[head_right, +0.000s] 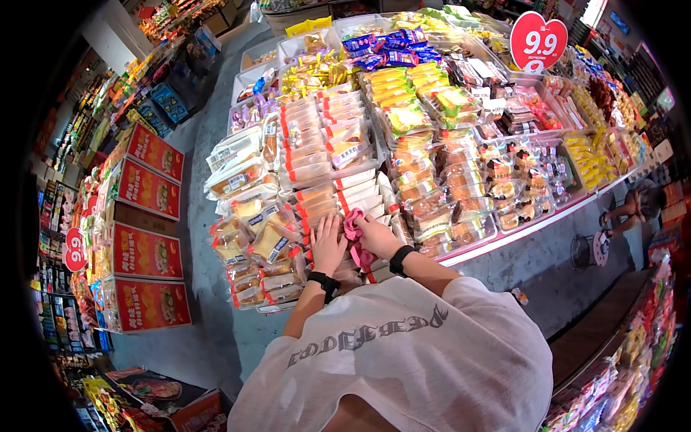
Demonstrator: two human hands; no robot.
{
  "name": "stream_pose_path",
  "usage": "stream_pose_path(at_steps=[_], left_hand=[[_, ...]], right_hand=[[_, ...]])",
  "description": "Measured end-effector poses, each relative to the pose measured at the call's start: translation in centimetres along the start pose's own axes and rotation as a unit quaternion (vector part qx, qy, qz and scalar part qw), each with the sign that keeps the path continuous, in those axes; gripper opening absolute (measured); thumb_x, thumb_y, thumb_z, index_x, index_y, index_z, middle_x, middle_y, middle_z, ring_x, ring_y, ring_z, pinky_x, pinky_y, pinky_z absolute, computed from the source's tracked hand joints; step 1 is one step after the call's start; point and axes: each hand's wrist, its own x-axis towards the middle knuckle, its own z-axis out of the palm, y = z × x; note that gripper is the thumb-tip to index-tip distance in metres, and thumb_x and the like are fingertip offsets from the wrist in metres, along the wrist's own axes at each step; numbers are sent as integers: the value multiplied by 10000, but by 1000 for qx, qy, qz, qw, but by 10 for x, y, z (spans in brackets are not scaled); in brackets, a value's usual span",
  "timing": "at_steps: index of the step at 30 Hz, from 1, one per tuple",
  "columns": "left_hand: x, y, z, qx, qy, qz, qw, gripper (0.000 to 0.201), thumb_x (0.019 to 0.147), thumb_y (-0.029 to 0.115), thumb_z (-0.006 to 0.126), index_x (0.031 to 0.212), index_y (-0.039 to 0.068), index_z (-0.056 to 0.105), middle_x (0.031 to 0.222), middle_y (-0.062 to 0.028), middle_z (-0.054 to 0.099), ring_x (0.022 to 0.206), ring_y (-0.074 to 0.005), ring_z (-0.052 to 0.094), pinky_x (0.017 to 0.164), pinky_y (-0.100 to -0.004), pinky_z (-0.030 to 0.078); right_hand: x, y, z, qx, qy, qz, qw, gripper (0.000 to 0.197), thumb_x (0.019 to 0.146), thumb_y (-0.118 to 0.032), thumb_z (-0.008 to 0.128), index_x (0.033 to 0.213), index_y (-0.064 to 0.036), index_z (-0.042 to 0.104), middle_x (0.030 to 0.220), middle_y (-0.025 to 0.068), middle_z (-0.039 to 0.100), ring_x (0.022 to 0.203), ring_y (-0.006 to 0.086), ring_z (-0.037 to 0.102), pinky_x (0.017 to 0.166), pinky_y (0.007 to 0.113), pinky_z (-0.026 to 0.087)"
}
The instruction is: The person wipes the front edge and top surface of a bread shelf using a pink cloth, moving along the length of the display unit and periodically adjusting packaged items.
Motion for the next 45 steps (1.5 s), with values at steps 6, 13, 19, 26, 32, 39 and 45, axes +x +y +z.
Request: stream_pose_path(at_steps=[6, 13, 19, 26, 32, 39, 45], left_hand=[[-13, -2, 0, -1, 1, 0, 1000, 583, 922, 318, 534, 1457, 139, 385, 1504, -81, 381, 1392, -265, 339, 1147, -529, 184], [-47, 10, -19, 22, -48, -18, 998, 590, 941, 360, 509, 1465, 127, 371, 1511, -108, 364, 1391, -295, 332, 1140, -552, 168], [-63, 9, -20, 47, -45, 6, 998, 592, 932, 357, 515, 1464, 135, 377, 1515, -107, 358, 1405, -288, 309, 1146, -553, 144], [-63, 6, -13, 51, -11, 12, 999, 596, 921, 343, 533, 1464, 145, 385, 1510, -90, 372, 1402, -269, 318, 1146, -555, 152], [-63, 8, -15, 47, -18, 8, 999, 599, 917, 336, 538, 1463, 143, 386, 1502, -91, 380, 1406, -274, 311, 1148, -556, 148], [-58, 33, -23, -14, -40, 77, 996, 621, 902, 385, 562, 1436, 104, 414, 1468, -103, 412, 1402, -273, 314, 1149, -563, 155], [-54, 47, -23, -45, -127, 203, 970, 535, 866, 409, 609, 1259, 49, 562, 1384, -125, 477, 1386, -280, 329, 1159, -561, 151]], right_hand=[[0, 3, 5, 16, 41, 16, 999, 437, 787, -77, 639, 1191, -61, 473, 1064, 205, 523, 912, 428, 597, 779, 479, 498], [-1, 5, 4, 15, 33, 13, 999, 431, 791, -79, 634, 1191, -59, 475, 1058, 198, 521, 914, 425, 591, 778, 478, 499], [1, 10, 10, 5, 43, 6, 999, 406, 787, -67, 622, 1171, -65, 491, 1053, 196, 523, 901, 420, 591, 762, 477, 506], [0, -3, -25, 50, 105, 7, 993, 391, 780, -67, 636, 1157, -69, 531, 1039, 177, 558, 944, 406, 586, 797, 458, 497], [-12, -1, -46, 36, 114, 13, 993, 365, 775, -75, 644, 1128, -70, 553, 1036, 175, 567, 953, 402, 592, 796, 453, 501], [-21, 31, 1, -80, 93, 2, 992, 381, 780, -72, 604, 1153, -76, 528, 997, 220, 562, 791, 410, 629, 692, 487, 523], [-9, 35, 0, -69, 37, 62, 995, 415, 773, -76, 615, 1174, -77, 510, 1069, 207, 544, 911, 416, 607, 786, 479, 516]])
